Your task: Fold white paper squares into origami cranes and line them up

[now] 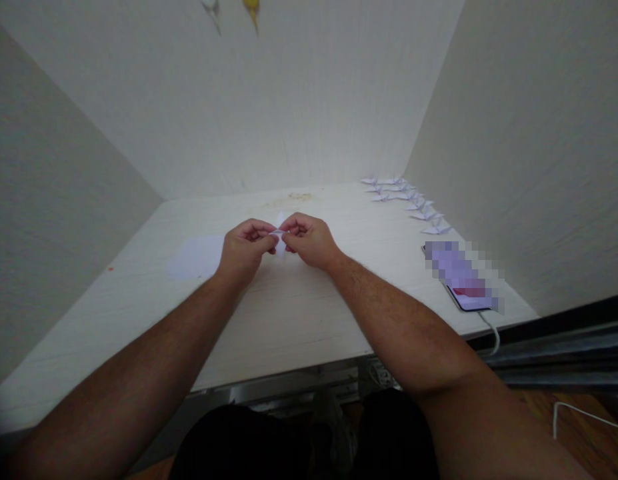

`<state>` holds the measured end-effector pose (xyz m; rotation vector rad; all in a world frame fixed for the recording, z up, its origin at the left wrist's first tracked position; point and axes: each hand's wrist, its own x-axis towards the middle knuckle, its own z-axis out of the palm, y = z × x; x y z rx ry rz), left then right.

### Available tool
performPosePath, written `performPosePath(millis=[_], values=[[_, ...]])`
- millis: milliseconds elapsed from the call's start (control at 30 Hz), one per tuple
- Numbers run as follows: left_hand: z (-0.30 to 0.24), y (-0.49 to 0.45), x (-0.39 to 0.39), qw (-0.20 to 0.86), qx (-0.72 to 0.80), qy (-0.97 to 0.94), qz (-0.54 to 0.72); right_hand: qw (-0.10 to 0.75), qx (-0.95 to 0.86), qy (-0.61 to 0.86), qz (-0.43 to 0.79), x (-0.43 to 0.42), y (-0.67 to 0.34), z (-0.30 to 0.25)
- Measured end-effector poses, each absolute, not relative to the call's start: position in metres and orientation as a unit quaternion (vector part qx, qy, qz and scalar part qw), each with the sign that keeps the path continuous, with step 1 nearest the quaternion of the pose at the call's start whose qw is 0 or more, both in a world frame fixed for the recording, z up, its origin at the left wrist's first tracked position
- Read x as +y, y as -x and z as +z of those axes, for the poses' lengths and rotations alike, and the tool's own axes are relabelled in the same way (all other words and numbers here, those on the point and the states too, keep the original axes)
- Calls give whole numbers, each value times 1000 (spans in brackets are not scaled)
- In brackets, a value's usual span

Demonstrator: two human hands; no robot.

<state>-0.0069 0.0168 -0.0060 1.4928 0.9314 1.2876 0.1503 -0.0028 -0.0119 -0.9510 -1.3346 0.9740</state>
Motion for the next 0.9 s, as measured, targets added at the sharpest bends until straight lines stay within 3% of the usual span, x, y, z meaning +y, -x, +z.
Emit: performPosePath(millis=[667,900], values=[[-5,8,20,582,360,-506,525,563,-550,427,445,-2,-155,-11],[-9,7,23,513,377,-544,547,571,-539,424,452,-2,-155,-9]])
